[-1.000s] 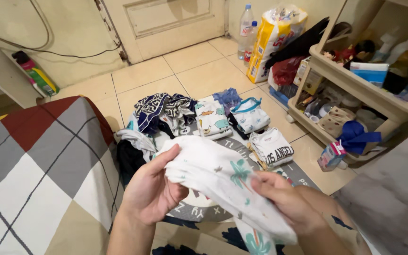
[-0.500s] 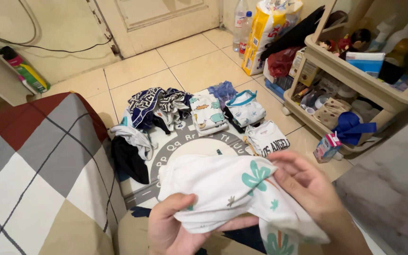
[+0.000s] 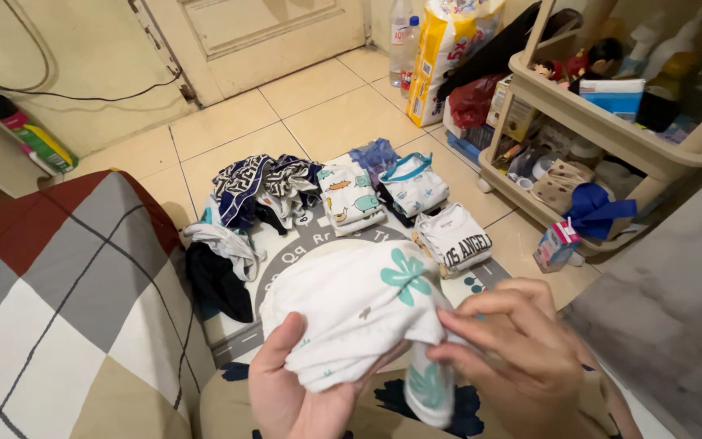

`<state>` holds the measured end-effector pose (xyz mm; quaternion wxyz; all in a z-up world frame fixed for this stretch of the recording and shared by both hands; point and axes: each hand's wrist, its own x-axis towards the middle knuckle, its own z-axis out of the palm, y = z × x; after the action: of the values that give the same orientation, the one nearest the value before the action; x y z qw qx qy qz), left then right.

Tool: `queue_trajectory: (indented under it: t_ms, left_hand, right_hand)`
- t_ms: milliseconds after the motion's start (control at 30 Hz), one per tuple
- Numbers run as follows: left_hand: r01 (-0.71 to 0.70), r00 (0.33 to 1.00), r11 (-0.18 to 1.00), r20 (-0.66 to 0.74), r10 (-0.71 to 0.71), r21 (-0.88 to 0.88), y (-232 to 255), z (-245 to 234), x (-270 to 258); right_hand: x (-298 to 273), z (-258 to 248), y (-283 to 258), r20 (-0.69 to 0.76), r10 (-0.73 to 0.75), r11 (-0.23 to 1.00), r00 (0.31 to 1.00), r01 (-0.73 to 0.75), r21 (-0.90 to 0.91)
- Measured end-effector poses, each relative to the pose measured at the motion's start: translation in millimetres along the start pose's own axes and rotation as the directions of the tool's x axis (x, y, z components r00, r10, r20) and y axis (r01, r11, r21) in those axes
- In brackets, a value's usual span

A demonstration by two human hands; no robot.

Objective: The person folds multiple small garments, including shirts and pants, one by one on a play mat. They smooth each item, fold it into a compact rectangle, and place it in a growing stack.

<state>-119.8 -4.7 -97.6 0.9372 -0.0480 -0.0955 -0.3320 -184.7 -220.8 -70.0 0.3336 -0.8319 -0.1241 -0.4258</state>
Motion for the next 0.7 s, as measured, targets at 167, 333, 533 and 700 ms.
queue_trajectory:
  t_ms: [167, 333, 533, 700]
  left_hand:
    - [-0.059, 0.992, 0.995, -0.113, 0.051, -0.075, 0.3, -2.2, 13.5]
    - [-0.086, 0.993, 0.994, -0.09, 0.079, -0.072, 10.1, -10.2, 30.7]
    - [-0.141, 0.989, 0.988, -0.057, 0.137, -0.066, 30.0, -20.6, 42.2]
    - [-0.204, 0.974, 0.978, -0.089, 0.206, 0.038, 43.1, -24.5, 47.0]
  right_hand:
    - [6.8, 21.4, 1.0, -0.088, 0.009, 1.0, 0.996, -0.008, 0.009]
    - [15.8, 35.2, 22.5, -0.056, 0.079, 0.987, 0.995, -0.07, 0.145]
    - [16.2, 37.0, 32.1, -0.018, 0.103, 0.978, 0.994, -0.098, 0.182]
    - [21.1, 31.5, 40.2, -0.055, 0.156, 0.968, 0.986, -0.142, 0.206]
